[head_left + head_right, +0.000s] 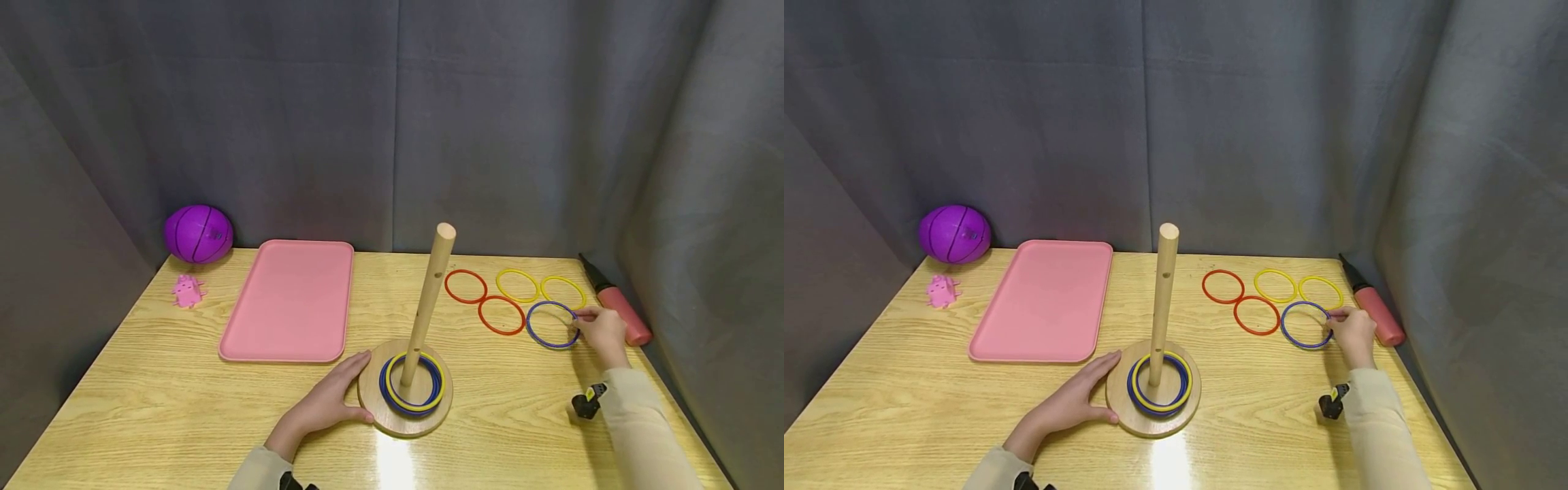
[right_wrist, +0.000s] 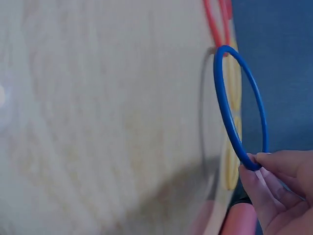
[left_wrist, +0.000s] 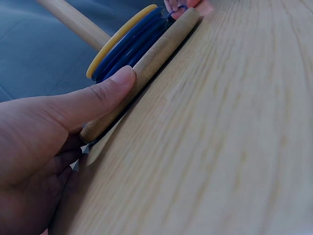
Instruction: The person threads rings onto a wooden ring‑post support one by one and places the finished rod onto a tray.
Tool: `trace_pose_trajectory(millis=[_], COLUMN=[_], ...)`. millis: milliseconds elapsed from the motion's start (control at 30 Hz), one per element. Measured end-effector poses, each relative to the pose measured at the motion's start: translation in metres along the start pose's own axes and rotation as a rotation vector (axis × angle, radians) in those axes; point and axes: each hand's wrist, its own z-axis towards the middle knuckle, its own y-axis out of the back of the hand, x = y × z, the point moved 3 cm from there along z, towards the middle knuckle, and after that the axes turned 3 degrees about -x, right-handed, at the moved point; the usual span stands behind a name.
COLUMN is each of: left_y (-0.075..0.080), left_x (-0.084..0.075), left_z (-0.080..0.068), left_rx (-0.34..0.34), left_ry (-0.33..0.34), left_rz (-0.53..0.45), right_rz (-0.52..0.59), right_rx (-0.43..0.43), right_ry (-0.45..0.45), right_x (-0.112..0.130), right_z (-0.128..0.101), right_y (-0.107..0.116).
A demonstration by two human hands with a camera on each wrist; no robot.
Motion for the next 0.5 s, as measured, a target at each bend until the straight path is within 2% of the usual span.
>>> trace_pose_trajectory(millis=[233, 500], left_y=[0.001, 0.001], left_x=[-0.001, -0.002], left_z=[0.000, 0.001], left_rx=[-0.001, -0.004], left_ry=[-0.001, -0.001], left_rz=[0.000, -0.002], right_rz=[0.200, 0.362], right_rx=[-0.012, -0.043], right_ry=[-0.074, -0.075], right_x=[0.021, 0.066], right_z=[0.001, -0.004], right_y=[0.015, 0.034])
